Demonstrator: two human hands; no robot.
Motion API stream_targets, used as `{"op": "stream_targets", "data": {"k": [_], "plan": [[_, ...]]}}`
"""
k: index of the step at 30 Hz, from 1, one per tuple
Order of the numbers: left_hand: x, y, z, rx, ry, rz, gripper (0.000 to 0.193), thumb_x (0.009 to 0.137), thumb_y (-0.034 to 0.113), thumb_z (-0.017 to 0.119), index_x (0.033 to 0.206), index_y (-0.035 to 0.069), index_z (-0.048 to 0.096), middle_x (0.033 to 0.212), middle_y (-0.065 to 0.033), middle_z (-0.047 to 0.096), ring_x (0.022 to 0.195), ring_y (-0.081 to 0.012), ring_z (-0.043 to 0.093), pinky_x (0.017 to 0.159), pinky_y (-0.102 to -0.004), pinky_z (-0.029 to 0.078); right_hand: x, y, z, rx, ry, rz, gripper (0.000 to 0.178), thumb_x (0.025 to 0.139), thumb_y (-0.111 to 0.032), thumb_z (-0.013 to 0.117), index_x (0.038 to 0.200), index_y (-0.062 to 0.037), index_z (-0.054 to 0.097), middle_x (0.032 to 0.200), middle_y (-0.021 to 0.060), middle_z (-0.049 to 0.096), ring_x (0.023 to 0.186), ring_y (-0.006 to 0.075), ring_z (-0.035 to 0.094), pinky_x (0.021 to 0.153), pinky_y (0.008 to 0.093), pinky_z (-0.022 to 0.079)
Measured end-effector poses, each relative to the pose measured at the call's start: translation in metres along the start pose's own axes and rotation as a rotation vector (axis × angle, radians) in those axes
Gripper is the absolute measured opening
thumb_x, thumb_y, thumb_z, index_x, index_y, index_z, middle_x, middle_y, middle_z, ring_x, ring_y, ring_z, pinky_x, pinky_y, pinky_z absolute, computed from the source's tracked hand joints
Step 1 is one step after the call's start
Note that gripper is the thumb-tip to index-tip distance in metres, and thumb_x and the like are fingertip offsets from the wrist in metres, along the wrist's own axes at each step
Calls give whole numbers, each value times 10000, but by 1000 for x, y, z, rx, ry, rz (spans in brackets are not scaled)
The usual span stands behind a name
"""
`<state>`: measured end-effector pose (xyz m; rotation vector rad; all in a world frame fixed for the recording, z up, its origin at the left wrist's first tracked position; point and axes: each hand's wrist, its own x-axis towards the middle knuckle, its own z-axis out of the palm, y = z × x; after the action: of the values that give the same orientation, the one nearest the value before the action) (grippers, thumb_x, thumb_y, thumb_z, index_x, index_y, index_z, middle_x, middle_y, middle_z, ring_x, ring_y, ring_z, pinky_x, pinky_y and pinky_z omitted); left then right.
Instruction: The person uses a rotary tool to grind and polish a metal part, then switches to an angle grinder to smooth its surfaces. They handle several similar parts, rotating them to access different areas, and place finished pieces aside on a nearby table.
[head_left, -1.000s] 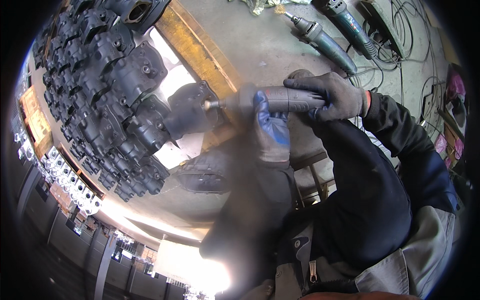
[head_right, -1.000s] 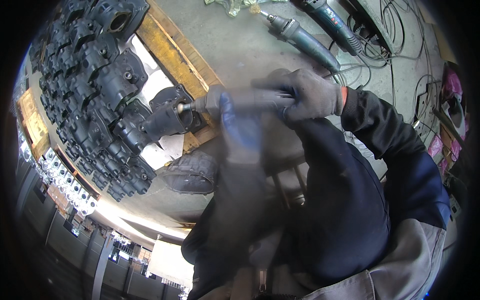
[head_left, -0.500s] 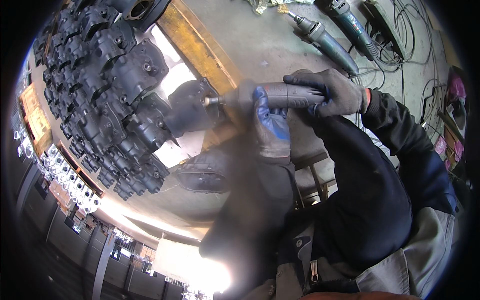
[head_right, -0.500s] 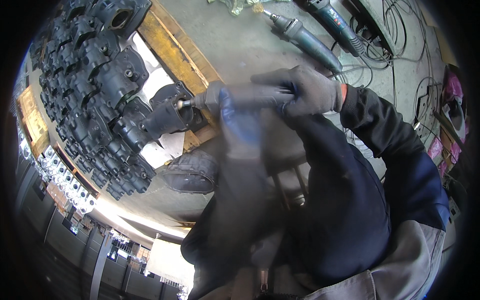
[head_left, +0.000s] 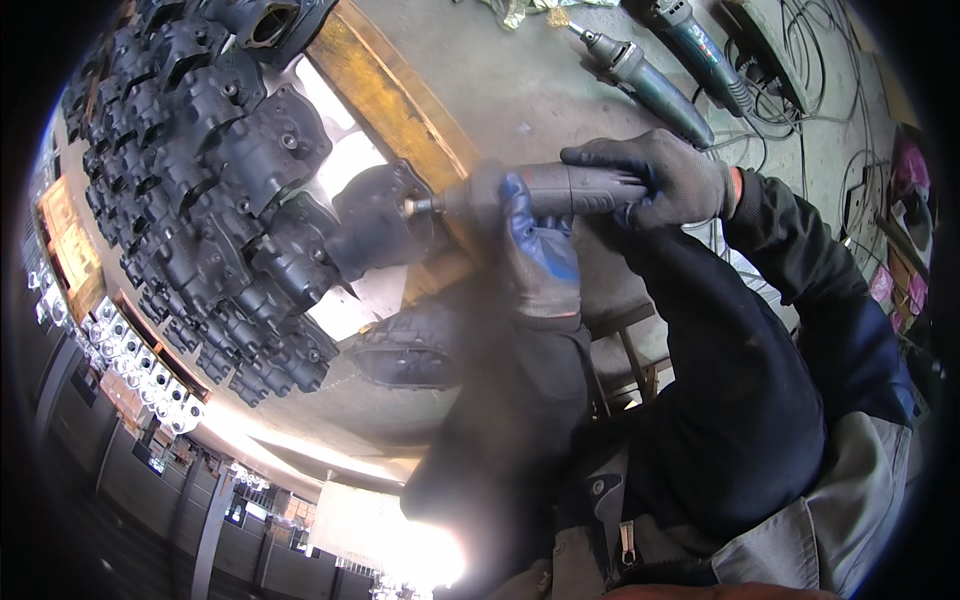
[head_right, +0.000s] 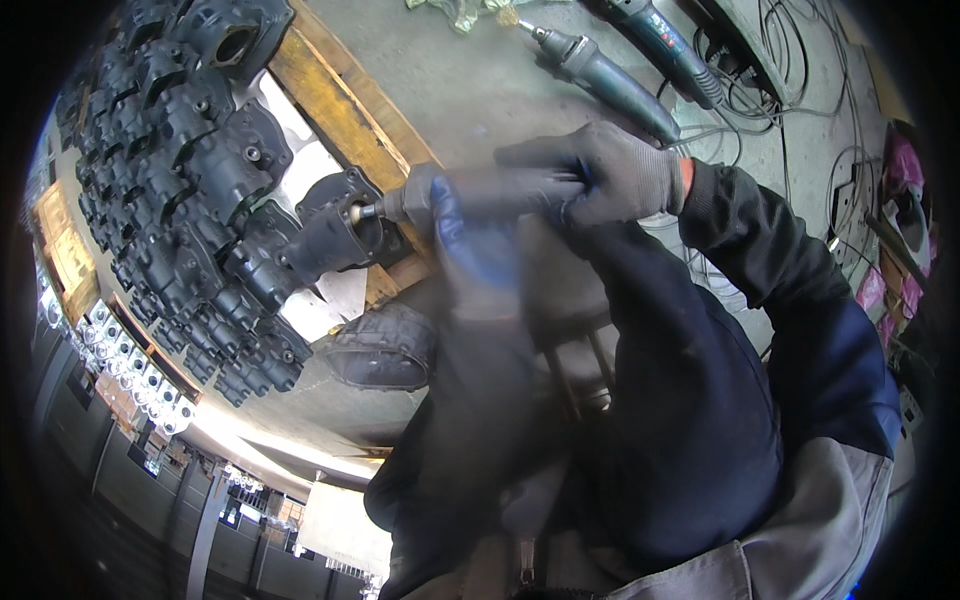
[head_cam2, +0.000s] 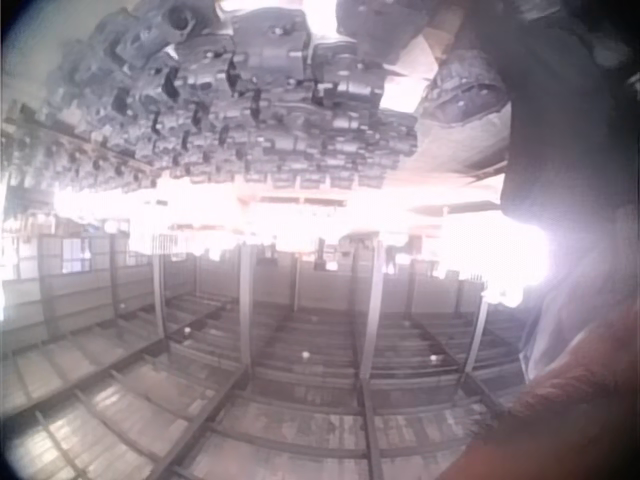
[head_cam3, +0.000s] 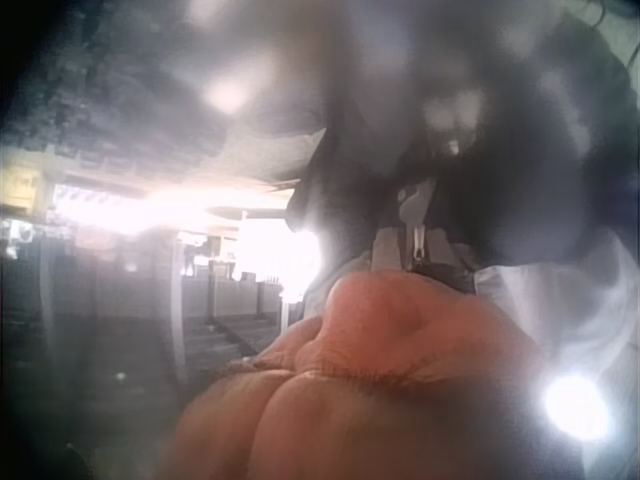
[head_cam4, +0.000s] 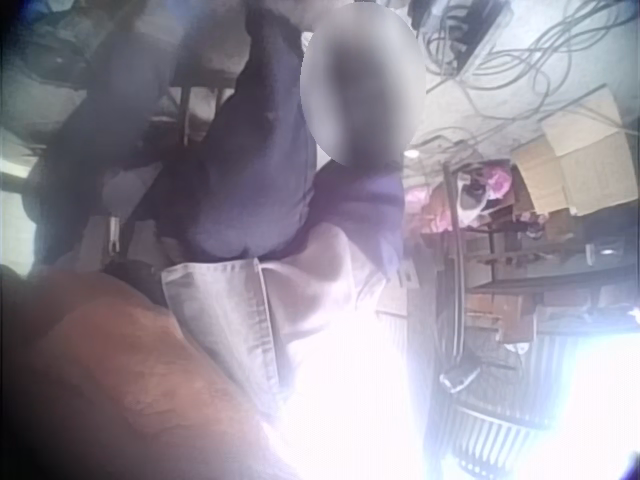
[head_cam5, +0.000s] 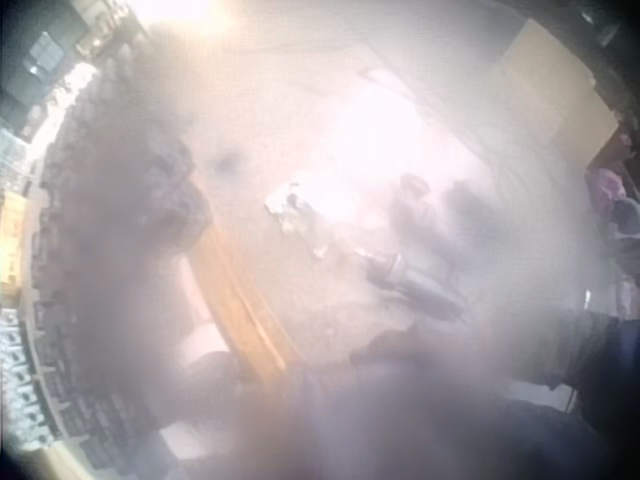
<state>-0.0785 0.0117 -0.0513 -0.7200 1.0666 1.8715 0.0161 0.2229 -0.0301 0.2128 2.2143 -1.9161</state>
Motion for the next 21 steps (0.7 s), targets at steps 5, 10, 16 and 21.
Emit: {"op": "stream_targets", "data": {"k": [5, 10, 16, 21], "plan": [[-4, -5, -5, -32, 114, -105, 568, 1065, 459, 659, 1517, 140, 527, 1452, -83, 578, 1362, -265, 553, 1177, -471, 426, 1, 3, 2, 2, -60, 25, 859, 719, -160, 752, 1538, -15, 533, 1233, 224, 748, 1105, 328, 757, 1004, 399, 579], [-6, -10, -14, -55, 47, -67, 577, 1065, 475, 655, 1514, 137, 526, 1448, -85, 578, 1363, -269, 550, 1168, -475, 436, -4, -1, -4, -5, -93, 15, 849, 724, -153, 763, 1531, -13, 539, 1201, 216, 756, 1073, 336, 762, 986, 402, 586], [-4, -6, -20, -57, 30, -55, 623, 1037, 517, 682, 1495, 126, 522, 1463, -109, 555, 1362, -278, 549, 1177, -488, 431, 8, -2, -3, -24, -87, -22, 822, 714, -128, 760, 1504, -8, 567, 1203, 223, 758, 1067, 359, 762, 984, 416, 593], [-3, -7, -7, -92, 42, -32, 627, 1032, 518, 686, 1499, 136, 518, 1448, -97, 561, 1358, -264, 546, 1186, -501, 411, 9, -5, -15, -62, -113, 32, 827, 703, -119, 750, 1504, -16, 569, 1257, 224, 746, 1115, 357, 753, 1017, 413, 588]]}}
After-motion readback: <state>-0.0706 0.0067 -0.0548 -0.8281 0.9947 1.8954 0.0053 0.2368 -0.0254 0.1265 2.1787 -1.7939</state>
